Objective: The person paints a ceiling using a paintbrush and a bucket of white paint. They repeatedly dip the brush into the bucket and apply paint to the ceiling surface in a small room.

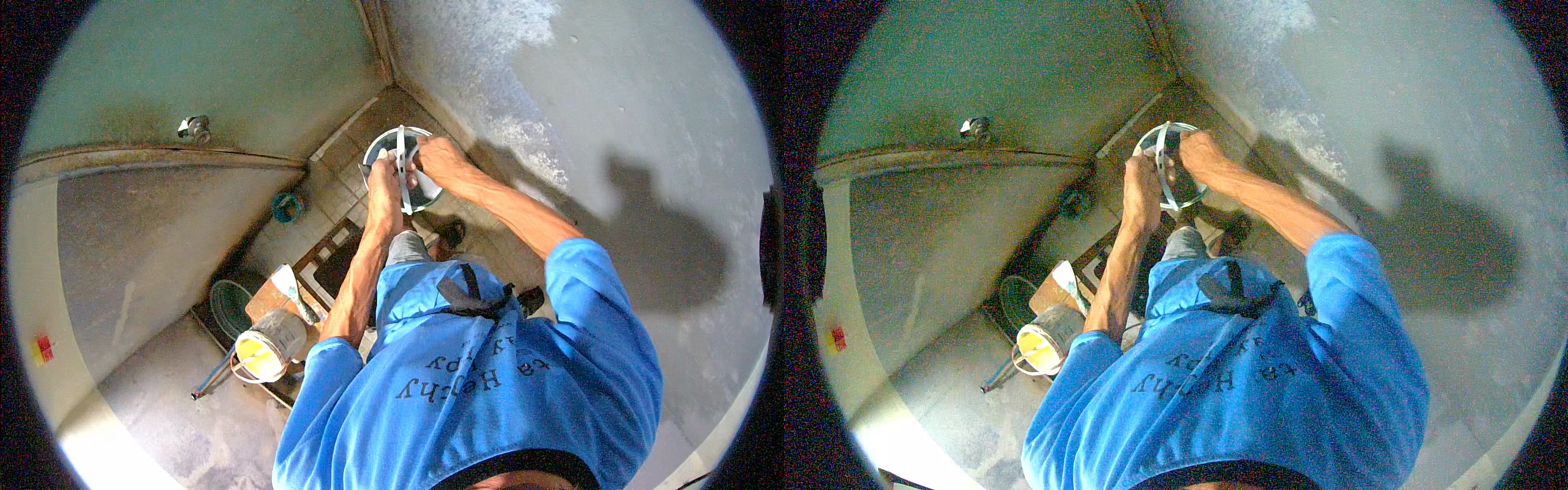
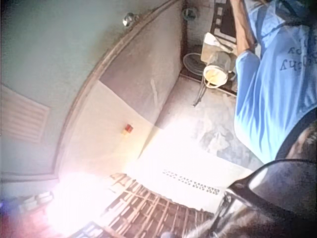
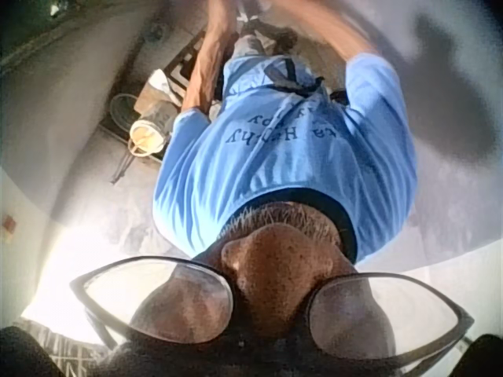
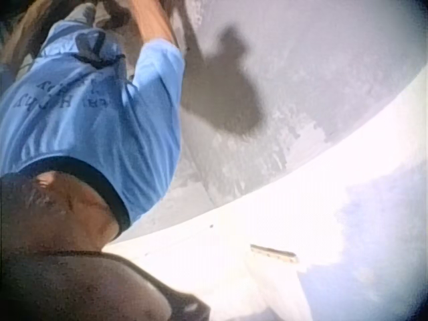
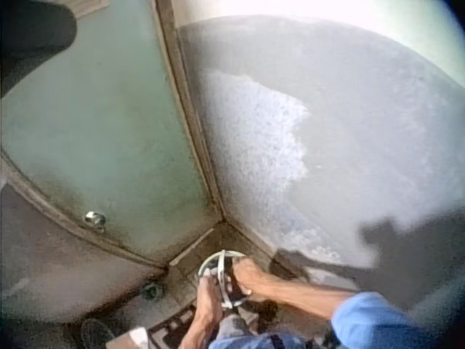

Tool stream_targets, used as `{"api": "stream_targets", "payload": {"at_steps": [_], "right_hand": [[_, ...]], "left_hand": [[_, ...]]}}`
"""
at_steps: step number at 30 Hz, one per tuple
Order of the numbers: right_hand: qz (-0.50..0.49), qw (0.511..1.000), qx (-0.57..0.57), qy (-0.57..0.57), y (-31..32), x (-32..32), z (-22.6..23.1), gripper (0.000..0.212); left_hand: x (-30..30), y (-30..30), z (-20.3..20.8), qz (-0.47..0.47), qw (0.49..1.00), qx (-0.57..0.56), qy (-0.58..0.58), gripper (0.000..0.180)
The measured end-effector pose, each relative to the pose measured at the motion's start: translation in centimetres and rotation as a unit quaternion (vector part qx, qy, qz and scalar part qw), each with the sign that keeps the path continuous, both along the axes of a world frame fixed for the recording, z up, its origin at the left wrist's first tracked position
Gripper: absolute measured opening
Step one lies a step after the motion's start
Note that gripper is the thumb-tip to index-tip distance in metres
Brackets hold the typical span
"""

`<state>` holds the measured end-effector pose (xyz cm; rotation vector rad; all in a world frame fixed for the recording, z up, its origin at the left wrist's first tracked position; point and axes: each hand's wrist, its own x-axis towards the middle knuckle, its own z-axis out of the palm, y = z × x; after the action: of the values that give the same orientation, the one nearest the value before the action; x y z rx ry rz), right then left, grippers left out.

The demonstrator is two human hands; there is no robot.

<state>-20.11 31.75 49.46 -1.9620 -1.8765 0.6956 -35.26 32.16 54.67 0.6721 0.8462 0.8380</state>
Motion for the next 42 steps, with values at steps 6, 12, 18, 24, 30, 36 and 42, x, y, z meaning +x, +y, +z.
{"api": "stream_targets", "payload": {"at_steps": [6, 12, 18, 24, 30, 36, 42], "right_hand": [[0.098, 0.939, 0.119, -0.307, -1.8, 0.4, 6.4, 0.012], [0.136, 0.93, 0.092, -0.329, -2.3, 0.1, 3.1, 0.01], [0.091, 0.949, 0.083, -0.289, -4.4, 2.6, 2.7, 0.022], [-0.079, 0.986, -0.07, -0.13, -9.1, 5.4, 1.4, 0.03], [-0.272, 0.951, 0.01, 0.144, -13.6, 5.3, -3.5, 0.041], [-0.381, 0.868, 0.081, 0.307, -12.7, 7.4, -10.3, 0.052], [-0.413, 0.703, 0.119, 0.567, -7.9, 10.9, -8.5, 0.031]], "left_hand": [[0.1, 0.8, -1.2, 0.004, 1.0, -0.001, 0.018, 0.041], [0.2, 1.4, -1.3, -0.041, 0.997, -0.027, 0.067, 0.037], [1.1, 1.3, -1.4, -0.038, 0.994, 0.063, 0.078, 0.042], [2.8, 0.9, -3.0, -0.027, 0.999, 0.01, -0.038, 0.039], [4.2, 0.6, -2.6, -0.049, 0.997, 0.012, -0.059, 0.036], [4.2, 0.8, -2.9, -0.029, 0.997, -0.004, -0.073, 0.035], [3.6, 0.9, -4.9, -0.023, 0.999, -0.014, -0.043, 0.036]]}}
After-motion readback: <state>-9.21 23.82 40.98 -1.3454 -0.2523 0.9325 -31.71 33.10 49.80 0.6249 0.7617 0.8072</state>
